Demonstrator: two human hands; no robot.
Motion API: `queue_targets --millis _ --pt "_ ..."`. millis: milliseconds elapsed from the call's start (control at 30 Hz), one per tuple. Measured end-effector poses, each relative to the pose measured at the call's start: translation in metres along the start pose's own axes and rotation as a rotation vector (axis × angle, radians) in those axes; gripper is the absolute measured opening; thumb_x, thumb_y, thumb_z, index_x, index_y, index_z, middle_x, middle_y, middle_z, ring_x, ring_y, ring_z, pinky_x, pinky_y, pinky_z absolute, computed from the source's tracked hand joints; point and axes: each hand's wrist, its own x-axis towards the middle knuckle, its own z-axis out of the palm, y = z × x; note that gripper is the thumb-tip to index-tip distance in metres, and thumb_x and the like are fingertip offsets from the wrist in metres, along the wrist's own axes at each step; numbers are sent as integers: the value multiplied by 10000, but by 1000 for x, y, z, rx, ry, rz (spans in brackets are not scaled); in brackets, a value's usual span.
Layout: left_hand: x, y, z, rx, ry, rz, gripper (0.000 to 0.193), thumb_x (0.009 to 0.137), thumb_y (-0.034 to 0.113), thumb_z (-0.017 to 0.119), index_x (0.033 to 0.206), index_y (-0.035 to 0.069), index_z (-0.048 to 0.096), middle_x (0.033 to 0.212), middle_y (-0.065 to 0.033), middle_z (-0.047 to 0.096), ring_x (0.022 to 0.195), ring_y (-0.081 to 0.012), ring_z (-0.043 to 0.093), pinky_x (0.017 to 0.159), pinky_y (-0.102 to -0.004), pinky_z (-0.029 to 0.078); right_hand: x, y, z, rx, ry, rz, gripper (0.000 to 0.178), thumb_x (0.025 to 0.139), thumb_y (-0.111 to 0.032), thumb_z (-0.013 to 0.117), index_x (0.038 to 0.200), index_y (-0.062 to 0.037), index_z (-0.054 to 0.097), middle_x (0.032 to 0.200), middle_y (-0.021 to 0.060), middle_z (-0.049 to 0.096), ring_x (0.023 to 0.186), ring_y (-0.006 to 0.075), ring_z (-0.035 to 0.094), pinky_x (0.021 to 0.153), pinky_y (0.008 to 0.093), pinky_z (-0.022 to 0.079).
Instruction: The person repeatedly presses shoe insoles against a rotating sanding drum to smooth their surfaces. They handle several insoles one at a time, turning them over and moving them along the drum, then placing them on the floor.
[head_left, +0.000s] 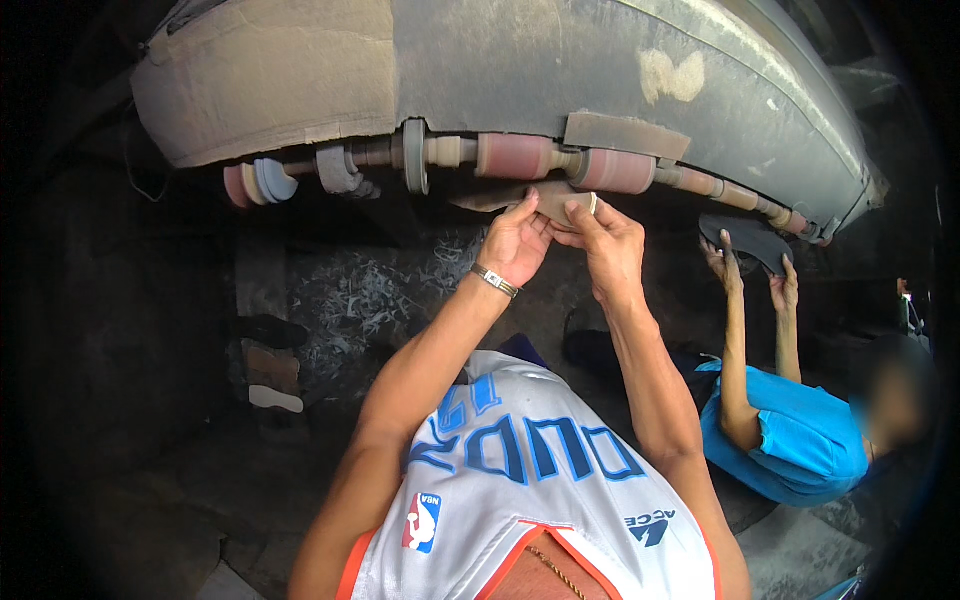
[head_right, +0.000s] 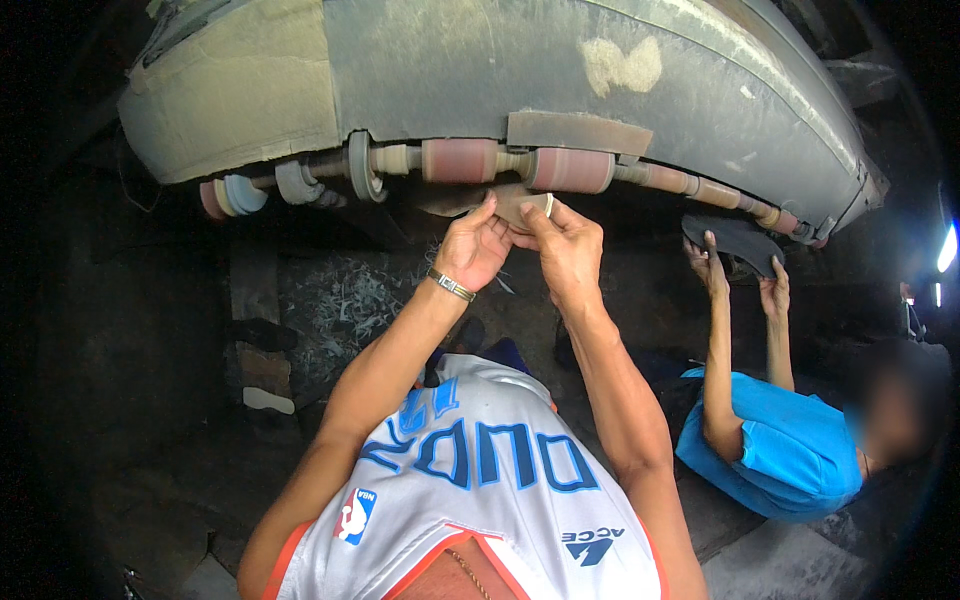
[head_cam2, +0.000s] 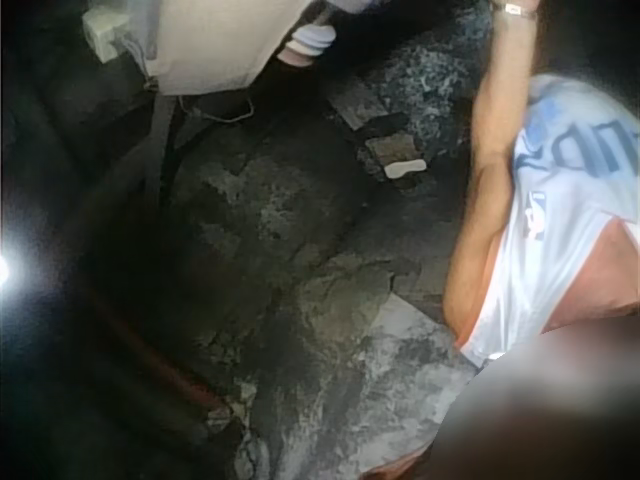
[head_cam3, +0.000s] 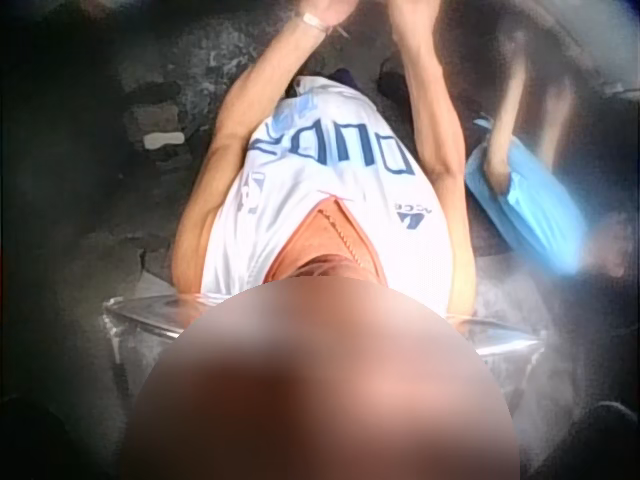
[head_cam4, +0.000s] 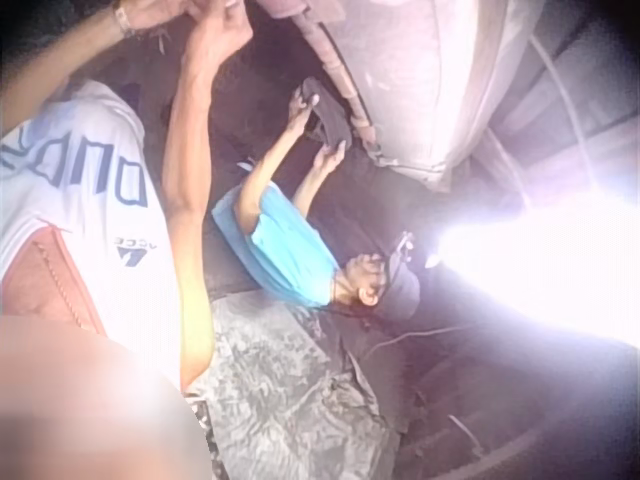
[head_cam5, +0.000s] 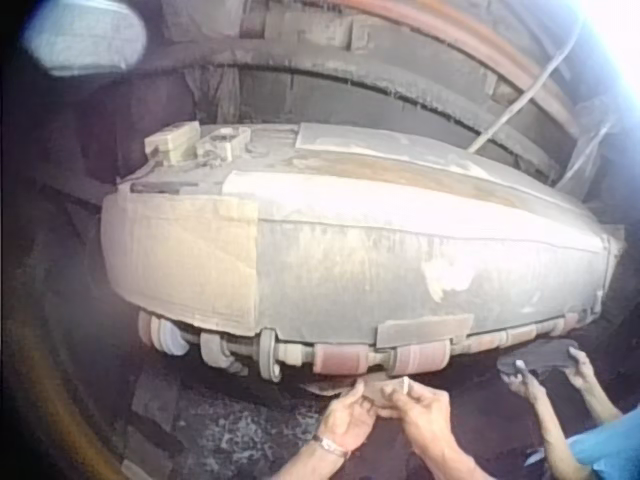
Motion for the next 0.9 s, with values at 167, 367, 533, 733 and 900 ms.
queue_targets --millis 167,367,533,733,900 --pt "5 6 1 40 -65 -52 325 1054 257 692 1306 58 644 1314 -70 688 1271 -216 621 1130 -392 456 -9 -1 1 12 30 -40 291 1032 -101 714 1240 101 742 1128 154 776 987 201 753 865 339 663" --pt "6 8 9 110 -143 -125 342 1093 299 630 1336 58 637 1332 -102 688 1265 -232 642 1098 -421 507 -22 -2 -5 -49 62 -77 320 1036 -129 728 1280 78 736 1148 135 775 994 175 742 866 319 654" --pt "1 4 11 109 -130 -119 335 1091 274 633 1332 42 639 1314 -90 691 1252 -217 637 1103 -409 490 -31 -4 -5 -52 97 -77 324 1024 -111 724 1287 78 731 1165 146 771 1007 184 742 872 331 653" --pt "24 14 -6 76 -67 -81 316 1055 231 657 1290 19 654 1278 -111 709 1239 -238 643 1097 -425 486 7 1 3 -7 0 24 313 1014 -96 726 1278 71 737 1176 144 769 1022 188 743 850 323 660" --pt "26 21 -6 113 -117 -122 294 1060 223 660 1276 22 655 1257 -115 714 1192 -233 663 1061 -408 509 -6 4 3 29 78 -20 290 1018 -76 721 1271 65 742 1148 140 775 996 181 752 842 319 663"
